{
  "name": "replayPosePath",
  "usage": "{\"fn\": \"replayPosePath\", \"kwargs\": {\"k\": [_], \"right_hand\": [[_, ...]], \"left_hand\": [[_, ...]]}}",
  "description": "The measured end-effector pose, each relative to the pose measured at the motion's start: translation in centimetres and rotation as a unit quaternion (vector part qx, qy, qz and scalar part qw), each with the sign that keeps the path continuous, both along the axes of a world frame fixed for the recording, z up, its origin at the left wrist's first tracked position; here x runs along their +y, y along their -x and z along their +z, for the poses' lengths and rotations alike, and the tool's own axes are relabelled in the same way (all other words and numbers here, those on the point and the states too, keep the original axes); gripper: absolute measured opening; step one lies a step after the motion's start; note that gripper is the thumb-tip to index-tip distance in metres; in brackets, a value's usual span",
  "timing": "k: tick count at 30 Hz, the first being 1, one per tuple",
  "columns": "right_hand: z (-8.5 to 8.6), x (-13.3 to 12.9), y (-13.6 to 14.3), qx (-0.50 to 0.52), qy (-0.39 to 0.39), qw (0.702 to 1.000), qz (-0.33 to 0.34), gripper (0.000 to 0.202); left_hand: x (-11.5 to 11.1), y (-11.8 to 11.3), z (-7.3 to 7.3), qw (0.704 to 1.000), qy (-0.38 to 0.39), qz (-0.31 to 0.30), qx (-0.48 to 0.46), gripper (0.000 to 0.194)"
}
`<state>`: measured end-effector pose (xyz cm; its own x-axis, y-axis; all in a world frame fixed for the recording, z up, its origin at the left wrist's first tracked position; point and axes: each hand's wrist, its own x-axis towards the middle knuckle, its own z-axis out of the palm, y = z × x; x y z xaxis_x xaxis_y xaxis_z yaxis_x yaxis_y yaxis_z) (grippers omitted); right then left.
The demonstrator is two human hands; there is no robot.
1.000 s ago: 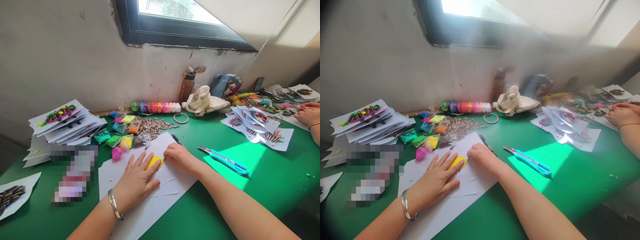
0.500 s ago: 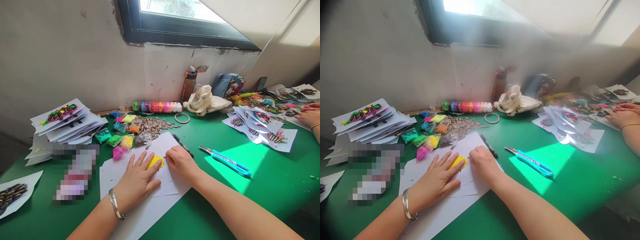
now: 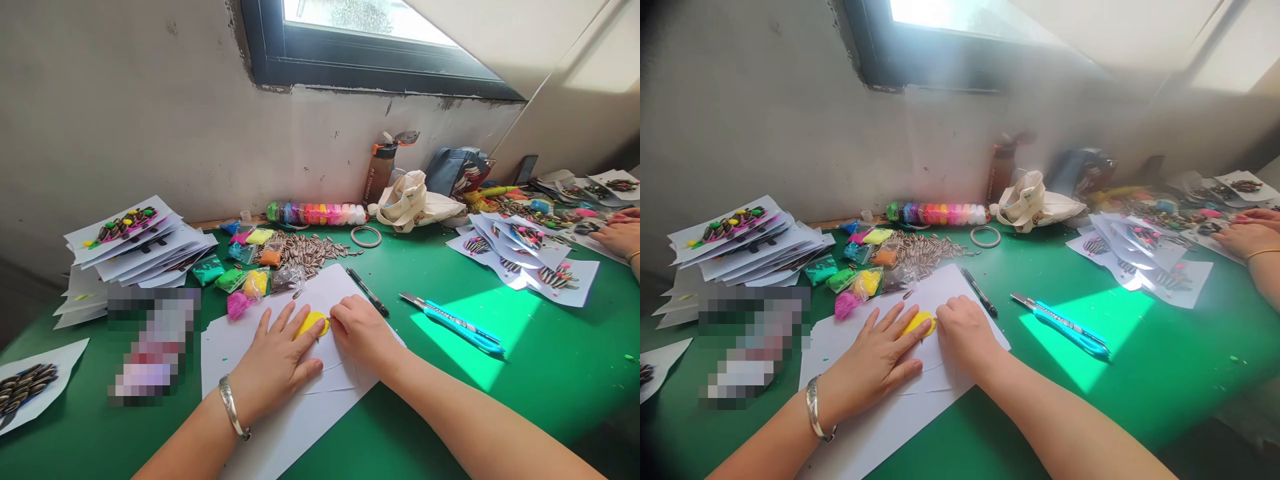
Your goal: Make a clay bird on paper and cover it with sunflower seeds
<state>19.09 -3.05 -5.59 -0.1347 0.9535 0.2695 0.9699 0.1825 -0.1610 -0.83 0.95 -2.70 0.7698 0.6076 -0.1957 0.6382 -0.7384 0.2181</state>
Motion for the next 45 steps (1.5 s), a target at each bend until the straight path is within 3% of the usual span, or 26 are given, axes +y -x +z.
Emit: {"fn": "replayPosePath", "kwargs": {"k": [8, 21, 38, 45], "right_hand": [[0.4, -0.1, 0.0, -0.063, 0.035, 0.997, -0.001, 0.013], [-0.2, 0.4, -0.8, 0.115, 0.013, 0.993, -0.028, 0.015], [0.0, 0.7, -0.5, 0.085, 0.005, 0.996, -0.033, 0.015], [0.2, 0.6, -0.7, 0.087, 0.013, 0.996, -0.01, 0.017]], "left_hand": [[0.0, 0.1, 0.0, 1.0, -0.001, -0.002, 0.005, 0.056], [-0.2, -0.1, 0.4, 1.0, -0.003, 0.002, 0.005, 0.061], [-0.7, -1.2, -0.2, 0.999, -0.038, 0.02, -0.006, 0.061], [-0.6, -0.9, -0.2, 0.999, -0.042, 0.02, -0.001, 0.07]]}}
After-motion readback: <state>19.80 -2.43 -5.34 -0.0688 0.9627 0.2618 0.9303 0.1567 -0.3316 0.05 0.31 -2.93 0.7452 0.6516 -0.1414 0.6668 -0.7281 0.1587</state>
